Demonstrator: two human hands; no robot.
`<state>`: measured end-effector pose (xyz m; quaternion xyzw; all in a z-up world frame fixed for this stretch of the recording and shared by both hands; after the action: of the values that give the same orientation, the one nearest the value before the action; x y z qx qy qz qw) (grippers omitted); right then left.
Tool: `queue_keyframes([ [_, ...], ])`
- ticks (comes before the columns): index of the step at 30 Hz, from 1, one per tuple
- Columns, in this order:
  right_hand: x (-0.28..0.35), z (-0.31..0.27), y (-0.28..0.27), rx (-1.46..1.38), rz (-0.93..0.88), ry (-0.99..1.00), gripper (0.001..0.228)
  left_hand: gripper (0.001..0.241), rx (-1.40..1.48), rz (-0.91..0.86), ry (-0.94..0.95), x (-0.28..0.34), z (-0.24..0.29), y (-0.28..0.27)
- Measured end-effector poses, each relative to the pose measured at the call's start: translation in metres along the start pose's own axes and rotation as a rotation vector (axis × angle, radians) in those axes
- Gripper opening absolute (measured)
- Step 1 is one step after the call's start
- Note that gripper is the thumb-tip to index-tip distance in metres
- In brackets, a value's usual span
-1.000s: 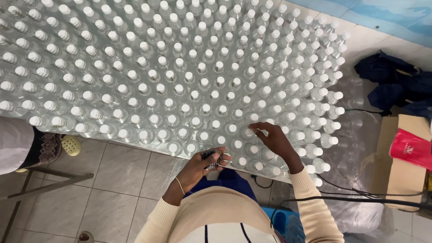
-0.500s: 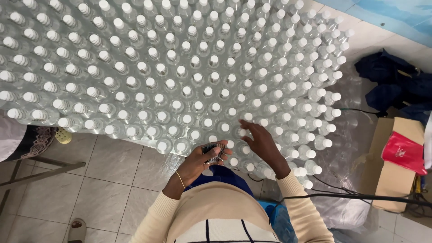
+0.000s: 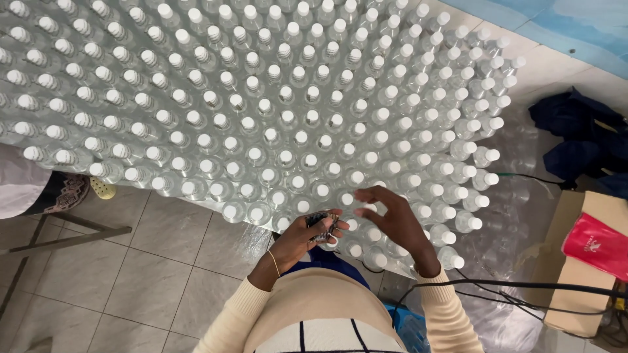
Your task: Manually placing plastic caps onto the tops of a large array of water bottles on a production table.
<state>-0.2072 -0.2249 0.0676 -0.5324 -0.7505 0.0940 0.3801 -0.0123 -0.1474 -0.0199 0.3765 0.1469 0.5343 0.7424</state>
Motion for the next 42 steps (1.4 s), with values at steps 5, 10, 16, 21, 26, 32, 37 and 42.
queue_keyframes([
  [5,0.026,-0.012,0.026,-0.081,-0.099,-0.218,0.042,0.057,-0.034,-0.112,-0.052,-0.006,-0.016,0.014],
  [10,0.021,0.005,0.018,-0.163,-0.074,-0.151,0.036,0.056,-0.057,-0.163,-0.071,-0.009,-0.017,0.017],
  [16,-0.004,0.013,0.007,-0.247,-0.092,-0.054,0.030,0.058,-0.040,-0.126,-0.073,-0.009,-0.005,0.017],
  [21,-0.054,0.010,-0.014,-0.266,0.174,-0.082,0.023,0.059,-0.040,0.008,0.024,-0.010,0.003,-0.005],
  [26,-0.085,0.031,0.005,-0.192,0.131,-0.120,0.026,0.059,-0.037,0.074,0.038,-0.001,0.012,-0.018],
  [32,-0.063,0.021,-0.006,-0.070,0.044,-0.060,0.026,0.058,0.002,0.157,0.047,0.007,0.016,-0.023],
  [37,-0.071,0.040,0.006,0.077,0.069,-0.022,0.040,0.058,-0.010,0.133,0.045,0.003,0.009,-0.024],
  [42,-0.074,0.055,0.018,0.198,0.178,-0.050,0.042,0.060,-0.026,0.076,0.051,-0.001,0.015,-0.013],
])
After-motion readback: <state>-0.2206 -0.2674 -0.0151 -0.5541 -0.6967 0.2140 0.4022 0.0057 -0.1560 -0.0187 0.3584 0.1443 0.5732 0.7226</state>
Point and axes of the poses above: each hand's wrist, its own x-axis away from the middle knuckle, its own y-axis out of the palm, z = x × y, the point moved 6 cm from there along -x, towards the middle knuckle, and after that the axes turned 14 degrees about y, right-handed, at the moved point
